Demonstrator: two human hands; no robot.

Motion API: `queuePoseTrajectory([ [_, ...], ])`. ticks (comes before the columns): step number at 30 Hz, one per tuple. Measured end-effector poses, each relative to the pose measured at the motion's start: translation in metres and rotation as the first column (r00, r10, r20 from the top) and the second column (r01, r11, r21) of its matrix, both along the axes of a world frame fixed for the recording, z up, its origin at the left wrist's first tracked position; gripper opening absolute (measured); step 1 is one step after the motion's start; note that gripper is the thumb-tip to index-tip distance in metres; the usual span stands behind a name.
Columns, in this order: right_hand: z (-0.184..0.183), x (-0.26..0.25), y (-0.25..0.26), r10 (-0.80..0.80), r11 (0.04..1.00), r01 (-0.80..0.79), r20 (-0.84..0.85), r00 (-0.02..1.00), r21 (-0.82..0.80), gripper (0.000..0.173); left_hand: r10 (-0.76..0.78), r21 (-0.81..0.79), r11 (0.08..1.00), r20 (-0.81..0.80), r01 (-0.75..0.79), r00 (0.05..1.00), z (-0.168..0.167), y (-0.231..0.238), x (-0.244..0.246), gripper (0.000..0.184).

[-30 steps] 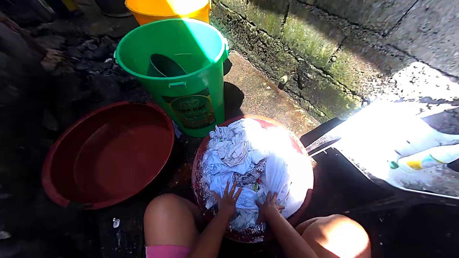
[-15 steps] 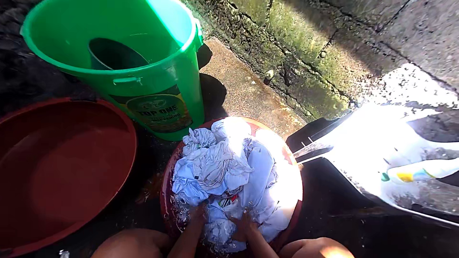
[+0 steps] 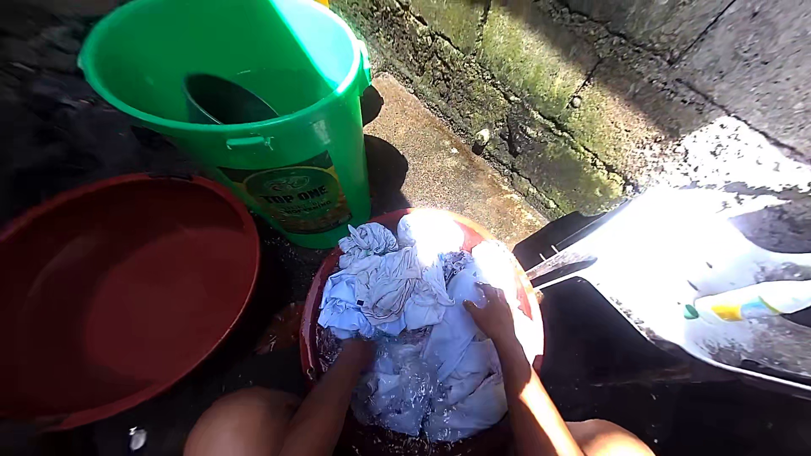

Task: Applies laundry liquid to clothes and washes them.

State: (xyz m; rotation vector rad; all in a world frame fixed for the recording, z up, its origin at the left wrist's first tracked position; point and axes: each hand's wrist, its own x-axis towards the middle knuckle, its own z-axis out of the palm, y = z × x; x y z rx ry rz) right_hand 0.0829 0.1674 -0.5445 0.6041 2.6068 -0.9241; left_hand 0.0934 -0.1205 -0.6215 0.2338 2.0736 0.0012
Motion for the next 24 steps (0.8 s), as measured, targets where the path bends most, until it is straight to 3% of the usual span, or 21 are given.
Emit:
queuePoseTrajectory([
  [2,-0.035,0.014,0.024,0.020,0.999,-0.017,0.067,0.998,-0.041,0.078,-0.076,0.039,0.996,-0.018,0.077,0.997,0.015,0.008,-0.018,0.047],
  [4,-0.050,0.038,0.015,0.095,0.995,-0.098,0.182,0.979,0.009,0.071,-0.050,0.111,0.992,-0.051,0.056,0.997,0.043,0.024,-0.037,0.047],
  [6,-0.037,0.059,-0.013,0.173,0.972,-0.205,0.243,0.954,0.112,0.059,-0.031,0.174,0.983,-0.191,0.065,0.981,0.091,0.041,-0.044,0.052],
  [8,0.017,0.089,-0.048,0.252,0.942,-0.318,0.405,0.879,0.104,0.053,0.011,0.286,0.952,-0.393,0.111,0.919,0.112,0.055,-0.041,0.062],
  [9,0.043,0.100,-0.063,0.301,0.916,-0.394,0.518,0.801,0.077,0.053,0.041,0.346,0.927,-0.480,0.147,0.876,0.110,0.062,-0.042,0.073],
  [10,0.009,0.112,-0.059,0.384,0.894,-0.434,0.312,0.869,0.109,0.048,0.058,0.377,0.910,-0.529,0.173,0.847,0.103,0.069,-0.044,0.085],
  [11,-0.018,0.111,-0.060,0.417,0.885,-0.459,0.312,0.854,0.075,0.048,0.074,0.392,0.901,-0.558,0.184,0.827,0.091,0.074,-0.044,0.097],
  [13,-0.036,0.109,-0.079,0.398,0.887,-0.462,0.490,0.776,0.011,0.049,0.066,0.349,0.923,-0.558,0.162,0.827,0.063,0.077,-0.040,0.113],
  [14,-0.038,0.115,-0.087,0.418,0.873,-0.488,0.525,0.741,-0.006,0.049,0.056,0.319,0.938,-0.518,0.133,0.853,0.050,0.074,-0.037,0.113],
  [16,-0.036,0.135,-0.100,0.507,0.819,-0.573,0.503,0.700,-0.029,0.049,0.103,0.345,0.936,-0.473,0.076,0.875,0.033,0.068,-0.029,0.083],
  [18,0.005,0.150,-0.115,0.571,0.783,-0.620,0.466,0.676,-0.060,0.046,0.150,0.383,0.923,-0.427,0.028,0.892,0.020,0.064,-0.023,0.045],
  [20,0.059,0.142,-0.129,0.539,0.797,-0.594,0.576,0.615,-0.112,0.043,0.144,0.380,0.925,-0.302,-0.019,0.942,0.017,0.061,-0.015,0.039],
  [21,0.048,0.140,-0.128,0.560,0.782,-0.609,0.576,0.595,-0.132,0.041,0.126,0.358,0.933,-0.257,-0.026,0.958,0.018,0.060,-0.009,0.039],
  [24,-0.071,0.148,-0.118,0.629,0.726,-0.678,0.505,0.591,-0.111,0.038,0.048,0.263,0.965,-0.183,0.002,0.982,0.026,0.049,0.010,0.037],
])
